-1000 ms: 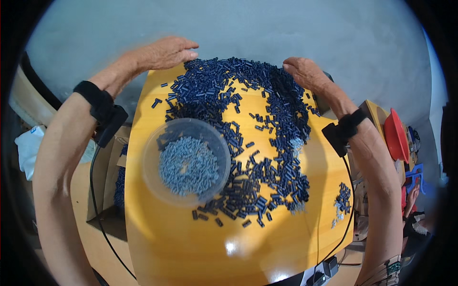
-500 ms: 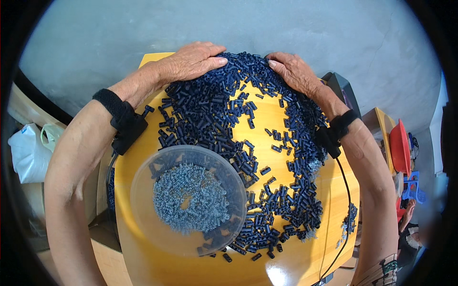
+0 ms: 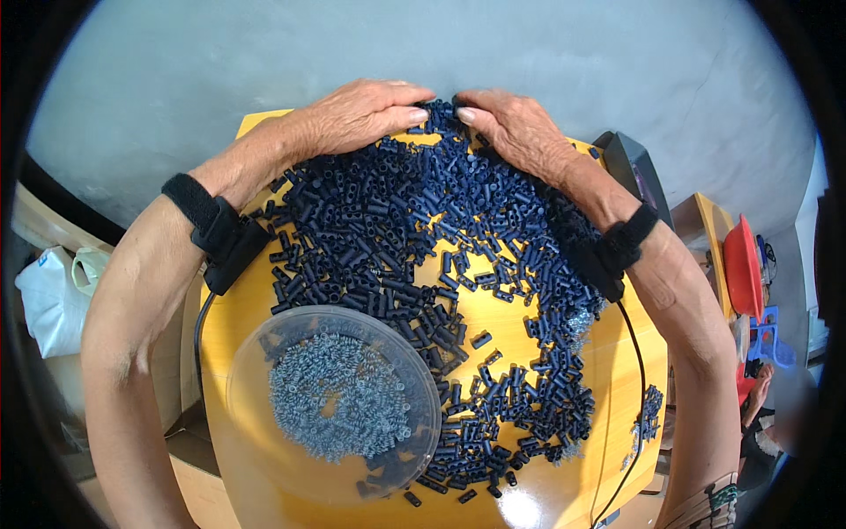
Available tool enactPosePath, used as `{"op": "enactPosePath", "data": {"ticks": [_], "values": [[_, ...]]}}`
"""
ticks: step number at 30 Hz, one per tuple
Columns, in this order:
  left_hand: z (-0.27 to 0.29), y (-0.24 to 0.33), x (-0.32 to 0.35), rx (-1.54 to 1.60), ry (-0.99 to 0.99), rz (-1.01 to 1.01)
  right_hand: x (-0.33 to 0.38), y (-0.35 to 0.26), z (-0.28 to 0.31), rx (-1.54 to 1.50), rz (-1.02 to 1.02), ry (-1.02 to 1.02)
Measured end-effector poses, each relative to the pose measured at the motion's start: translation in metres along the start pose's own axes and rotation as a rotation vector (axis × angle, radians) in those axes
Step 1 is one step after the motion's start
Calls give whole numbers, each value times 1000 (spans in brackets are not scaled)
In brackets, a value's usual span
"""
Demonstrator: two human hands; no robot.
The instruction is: The recorder is sitting at a workbench and manually assembling small blue and black plastic components.
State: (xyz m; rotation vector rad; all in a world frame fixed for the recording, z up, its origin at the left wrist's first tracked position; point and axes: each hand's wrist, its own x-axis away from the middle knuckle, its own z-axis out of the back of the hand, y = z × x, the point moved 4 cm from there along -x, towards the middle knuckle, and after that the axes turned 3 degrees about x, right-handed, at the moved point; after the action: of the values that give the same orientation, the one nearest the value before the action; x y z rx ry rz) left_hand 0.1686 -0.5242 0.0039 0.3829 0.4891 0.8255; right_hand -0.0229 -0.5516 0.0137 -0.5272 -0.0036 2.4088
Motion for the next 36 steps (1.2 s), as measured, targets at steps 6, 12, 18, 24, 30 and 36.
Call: {"op": "enactPosePath", "data": {"ticks": [6,12,18,24,30,36], "values": [[-14,6,-11,46,-80,-74,1,1,-12,-3,55,32],[-10,17,5,281,-175,-45,25,8,18,-215,-13,-100],[-7,15,-8,90,-38,-49,32,49,36,112,-231,-64],[-26,11,-28,-139,-99,-105,43,47,20,203,-145,-165],[-22,18,-19,-111,-149,-92,57,24,35,-85,-140,-110],[-16,14,-21,-120,-83,-149,32,26,24,-98,-166,-116]]}}
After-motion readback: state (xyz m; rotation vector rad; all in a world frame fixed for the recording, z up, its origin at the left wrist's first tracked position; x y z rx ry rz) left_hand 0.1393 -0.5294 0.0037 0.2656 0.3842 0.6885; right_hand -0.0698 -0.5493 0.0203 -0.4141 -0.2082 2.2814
